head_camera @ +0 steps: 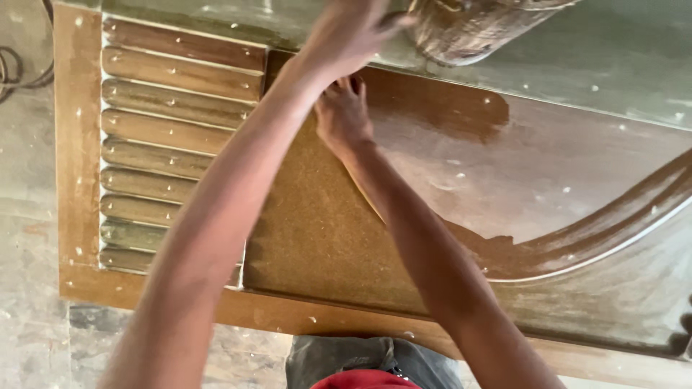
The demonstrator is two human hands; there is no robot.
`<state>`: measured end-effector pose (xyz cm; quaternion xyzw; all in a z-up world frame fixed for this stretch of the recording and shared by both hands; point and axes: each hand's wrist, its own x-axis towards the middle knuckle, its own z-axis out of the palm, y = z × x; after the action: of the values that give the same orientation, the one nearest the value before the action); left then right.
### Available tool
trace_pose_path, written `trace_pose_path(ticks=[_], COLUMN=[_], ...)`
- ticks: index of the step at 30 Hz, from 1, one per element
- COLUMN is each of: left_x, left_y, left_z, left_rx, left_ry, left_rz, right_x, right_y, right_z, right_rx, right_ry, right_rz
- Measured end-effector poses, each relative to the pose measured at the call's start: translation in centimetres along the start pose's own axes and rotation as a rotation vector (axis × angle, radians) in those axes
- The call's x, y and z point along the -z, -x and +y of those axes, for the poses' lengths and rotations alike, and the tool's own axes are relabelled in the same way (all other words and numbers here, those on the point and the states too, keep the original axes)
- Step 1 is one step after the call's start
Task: The person applies a liquid coating to a wooden door using a cloth, dipping the cloth into a metal bucket and wiping it over the decorative carved panels.
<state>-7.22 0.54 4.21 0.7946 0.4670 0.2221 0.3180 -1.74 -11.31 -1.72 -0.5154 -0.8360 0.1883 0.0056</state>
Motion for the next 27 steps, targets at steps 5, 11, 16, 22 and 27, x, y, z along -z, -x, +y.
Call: trace_pose_path(ticks=[5,11,16,22,27], left_x=[1.2,-0.6,-1.7,-0.5,-0.2], left_y=[11.9,19.1,19.3,19.7,20.3], left_z=[-3.7,-6.5,-7.5,-7.5,-7.8], left_rx=[0.124,0.158,0.243,0.169,0.098], left_ry=[-0.233,-0.495,-0.669,-0.631,-0.628], left_rz=[0.304,0.023,-0.038,-0.13,-0.048], right_x=[7.3,4.9,2.2,3.3,6.9], right_y=[7.7,18.3,27.5,37.2,41.6], right_z=[5.9,21.8,40.8,56.0,61.6], right_rx=[-0.384,-0.458,-0.612,-0.747,-0.928], right_ry=[-0.138,0.148,0.142,-0.431,-0.256], right_rz=[-0.205,0.3,0.518,0.535,0.336])
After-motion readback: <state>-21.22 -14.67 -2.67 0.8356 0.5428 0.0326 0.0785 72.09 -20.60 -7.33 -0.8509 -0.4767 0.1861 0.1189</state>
